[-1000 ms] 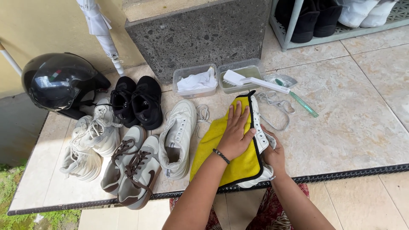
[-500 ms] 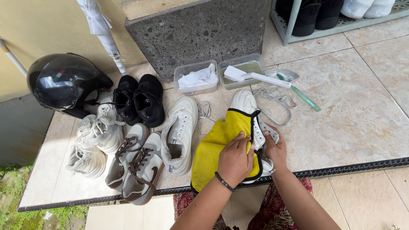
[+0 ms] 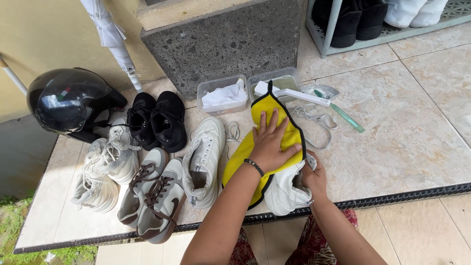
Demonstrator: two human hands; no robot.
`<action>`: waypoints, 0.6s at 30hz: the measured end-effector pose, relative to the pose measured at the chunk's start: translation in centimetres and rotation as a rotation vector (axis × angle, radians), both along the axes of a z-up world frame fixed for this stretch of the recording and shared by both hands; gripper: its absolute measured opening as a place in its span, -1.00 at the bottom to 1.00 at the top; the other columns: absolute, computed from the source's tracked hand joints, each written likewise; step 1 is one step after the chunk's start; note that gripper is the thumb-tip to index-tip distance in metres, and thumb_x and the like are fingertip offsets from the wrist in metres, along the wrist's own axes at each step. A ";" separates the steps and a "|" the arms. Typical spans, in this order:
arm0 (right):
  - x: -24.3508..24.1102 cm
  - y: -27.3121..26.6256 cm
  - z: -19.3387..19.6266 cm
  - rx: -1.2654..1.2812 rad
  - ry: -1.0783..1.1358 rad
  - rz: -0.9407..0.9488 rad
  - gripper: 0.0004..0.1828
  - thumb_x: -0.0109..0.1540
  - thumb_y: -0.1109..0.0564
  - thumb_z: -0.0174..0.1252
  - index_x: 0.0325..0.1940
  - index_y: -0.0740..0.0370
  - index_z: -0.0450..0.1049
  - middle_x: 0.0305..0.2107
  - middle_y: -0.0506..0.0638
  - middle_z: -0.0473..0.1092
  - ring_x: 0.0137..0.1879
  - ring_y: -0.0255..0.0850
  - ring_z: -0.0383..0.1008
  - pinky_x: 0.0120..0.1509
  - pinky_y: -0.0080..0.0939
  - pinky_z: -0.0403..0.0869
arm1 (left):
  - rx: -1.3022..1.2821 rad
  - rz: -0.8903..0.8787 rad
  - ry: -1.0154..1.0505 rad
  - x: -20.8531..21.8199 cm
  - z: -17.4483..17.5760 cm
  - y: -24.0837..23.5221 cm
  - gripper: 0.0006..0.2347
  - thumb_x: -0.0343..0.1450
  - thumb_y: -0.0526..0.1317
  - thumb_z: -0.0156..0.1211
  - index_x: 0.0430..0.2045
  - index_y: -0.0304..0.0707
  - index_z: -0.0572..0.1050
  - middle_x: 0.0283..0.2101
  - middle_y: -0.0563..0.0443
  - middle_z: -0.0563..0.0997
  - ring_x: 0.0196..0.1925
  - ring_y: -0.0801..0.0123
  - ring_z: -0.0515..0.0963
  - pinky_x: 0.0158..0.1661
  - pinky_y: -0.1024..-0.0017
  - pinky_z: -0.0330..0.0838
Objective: A person is meticulously wiping a white sneaker with a microfiber cloth to clean it.
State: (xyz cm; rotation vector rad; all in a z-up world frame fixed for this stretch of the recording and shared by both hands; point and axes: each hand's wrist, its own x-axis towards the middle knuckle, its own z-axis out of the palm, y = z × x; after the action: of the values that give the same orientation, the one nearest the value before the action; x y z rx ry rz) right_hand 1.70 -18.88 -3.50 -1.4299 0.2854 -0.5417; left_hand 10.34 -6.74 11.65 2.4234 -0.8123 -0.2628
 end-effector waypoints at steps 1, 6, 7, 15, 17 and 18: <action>0.0 -0.1 0.1 0.002 0.003 -0.003 -0.73 0.40 0.23 0.05 0.13 0.14 0.57 -0.10 0.02 0.52 0.05 -0.24 0.42 0.30 -0.05 0.38 | 0.002 -0.003 0.003 0.4 -1.0 0.1 -0.24 0.41 0.26 -0.05 0.46 -0.21 0.06 0.58 -0.23 -0.32 0.57 -0.25 -0.50 0.34 -0.43 -0.47; 0.2 -0.2 0.6 -0.016 0.017 -0.018 -0.72 0.41 0.17 0.07 0.18 0.11 0.55 -0.10 -0.05 0.51 0.05 -0.34 0.38 0.29 -0.10 0.36 | -0.068 0.006 -0.101 1.3 -5.2 0.6 -0.57 0.61 -0.11 -0.33 0.40 -0.20 0.20 0.58 -0.14 -0.12 0.61 -0.04 -0.30 0.44 -0.18 -0.38; 0.3 -0.1 0.3 -0.014 0.012 -0.018 -0.72 0.41 0.17 0.07 0.18 0.11 0.55 -0.10 -0.05 0.51 0.05 -0.34 0.38 0.29 -0.10 0.36 | -0.066 0.006 -0.106 1.0 -5.6 0.8 -0.57 0.61 -0.11 -0.33 0.40 -0.20 0.20 0.58 -0.14 -0.12 0.61 -0.04 -0.30 0.44 -0.18 -0.38; 0.4 -0.8 -0.9 0.008 0.031 -0.072 -0.74 0.40 0.16 0.11 0.15 0.05 0.58 -0.13 0.00 0.54 0.01 -0.29 0.43 0.25 -0.08 0.39 | -0.288 0.188 -0.055 -4.5 -7.3 1.9 -0.53 0.60 0.11 -0.36 0.00 -0.21 0.51 -0.05 -0.20 0.63 0.16 0.02 0.56 0.23 0.14 0.37; 0.4 -0.7 -0.1 0.018 0.021 -0.063 -0.74 0.41 0.16 0.09 0.15 0.08 0.57 -0.14 0.01 0.54 0.01 -0.29 0.41 0.25 -0.08 0.39 | -0.659 0.435 0.124 -3.6 -5.4 3.3 -0.53 0.59 0.13 -0.36 0.00 -0.16 0.49 -0.17 -0.10 0.65 -0.06 0.20 0.61 0.03 0.28 0.49; 0.2 -0.6 0.2 0.029 0.014 -0.057 -0.74 0.41 0.17 0.07 0.14 0.11 0.57 -0.14 0.02 0.53 0.01 -0.29 0.39 0.25 -0.08 0.39 | -1.024 0.680 0.311 -3.2 -4.6 4.0 -0.54 0.59 0.15 -0.37 -0.01 -0.12 0.47 -0.29 0.00 0.68 -0.29 0.37 0.66 -0.17 0.43 0.60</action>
State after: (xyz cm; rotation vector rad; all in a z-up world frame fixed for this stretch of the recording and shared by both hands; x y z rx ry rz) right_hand 1.92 -19.47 -3.32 -1.4012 0.3451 -0.5717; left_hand 7.11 -2.78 7.06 1.4852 0.0820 0.0533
